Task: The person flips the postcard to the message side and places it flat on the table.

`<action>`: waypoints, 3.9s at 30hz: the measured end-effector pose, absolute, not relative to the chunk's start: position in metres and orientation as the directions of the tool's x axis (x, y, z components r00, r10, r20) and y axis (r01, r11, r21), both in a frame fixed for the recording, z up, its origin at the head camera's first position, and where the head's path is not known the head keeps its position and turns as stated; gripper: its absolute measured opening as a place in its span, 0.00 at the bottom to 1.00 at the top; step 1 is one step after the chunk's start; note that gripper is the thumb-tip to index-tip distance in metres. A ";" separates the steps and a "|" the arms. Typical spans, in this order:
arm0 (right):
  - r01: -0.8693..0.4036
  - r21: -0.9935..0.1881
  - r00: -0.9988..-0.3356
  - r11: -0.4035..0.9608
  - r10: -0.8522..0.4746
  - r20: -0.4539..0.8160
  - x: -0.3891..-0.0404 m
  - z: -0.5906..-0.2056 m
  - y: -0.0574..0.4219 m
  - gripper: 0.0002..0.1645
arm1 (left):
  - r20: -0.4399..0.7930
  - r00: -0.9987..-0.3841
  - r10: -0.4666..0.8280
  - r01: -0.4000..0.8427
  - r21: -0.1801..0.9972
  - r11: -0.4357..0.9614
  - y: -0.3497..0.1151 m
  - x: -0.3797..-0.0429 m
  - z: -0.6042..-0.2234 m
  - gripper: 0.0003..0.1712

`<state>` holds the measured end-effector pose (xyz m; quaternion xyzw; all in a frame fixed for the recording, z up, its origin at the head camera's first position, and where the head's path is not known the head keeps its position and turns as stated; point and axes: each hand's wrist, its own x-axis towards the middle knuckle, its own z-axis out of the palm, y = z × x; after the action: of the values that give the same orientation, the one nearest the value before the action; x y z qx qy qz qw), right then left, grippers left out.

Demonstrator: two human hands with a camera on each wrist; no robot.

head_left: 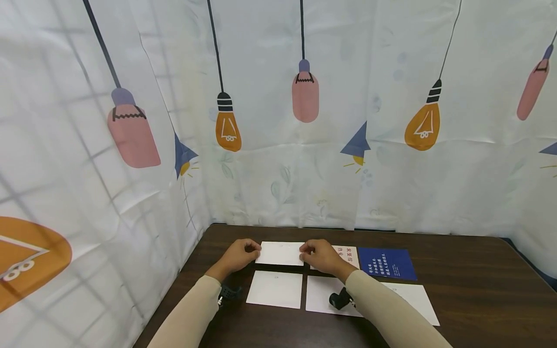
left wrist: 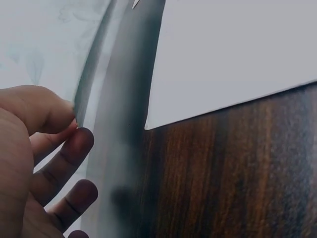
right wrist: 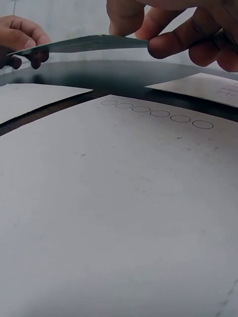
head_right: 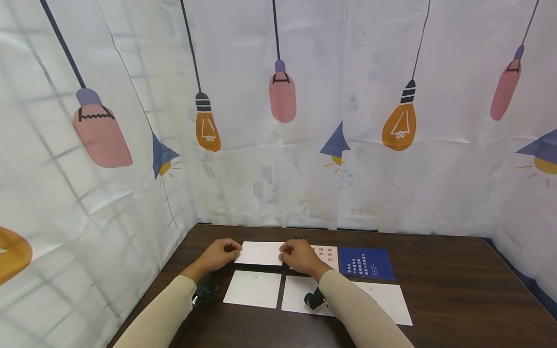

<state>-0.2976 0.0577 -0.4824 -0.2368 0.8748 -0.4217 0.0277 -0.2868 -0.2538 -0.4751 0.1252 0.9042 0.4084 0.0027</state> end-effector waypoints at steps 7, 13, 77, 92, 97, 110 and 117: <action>-0.401 -0.726 -0.880 0.559 -0.454 0.137 -0.298 -0.485 0.056 0.11 | 0.069 -0.976 0.207 0.191 0.734 0.652 -0.253 -0.287 -0.477 0.09; -0.415 -0.693 -0.880 0.590 -0.455 0.139 -0.295 -0.485 0.054 0.12 | 0.055 -0.982 0.180 0.165 0.711 0.683 -0.253 -0.286 -0.478 0.10; -0.455 -0.502 -0.886 0.736 -0.428 0.176 -0.291 -0.483 0.045 0.14 | 0.071 -0.984 0.164 0.176 0.551 0.815 -0.248 -0.288 -0.484 0.11; -0.433 -0.564 -0.894 0.703 -0.415 0.169 -0.292 -0.481 0.057 0.14 | 0.104 -0.982 0.159 0.190 0.575 0.796 -0.244 -0.285 -0.481 0.09; -0.434 -0.574 -0.893 0.694 -0.414 0.174 -0.292 -0.477 0.067 0.16 | 0.118 -0.980 0.161 0.200 0.604 0.772 -0.238 -0.284 -0.479 0.09; -0.477 -0.511 -0.873 0.715 -0.453 0.181 -0.293 -0.476 0.086 0.23 | 0.108 -0.960 0.259 0.272 0.586 0.763 -0.211 -0.281 -0.466 0.10; -0.443 -0.491 -0.891 0.750 -0.429 0.149 -0.291 -0.478 0.095 0.26 | 0.098 -0.940 0.328 0.323 0.569 0.756 -0.197 -0.280 -0.465 0.13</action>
<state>-0.2914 0.0951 -0.4784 -0.2331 0.9352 -0.2661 -0.0134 -0.2800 -0.1973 -0.4650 0.1738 0.9369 0.3032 0.0038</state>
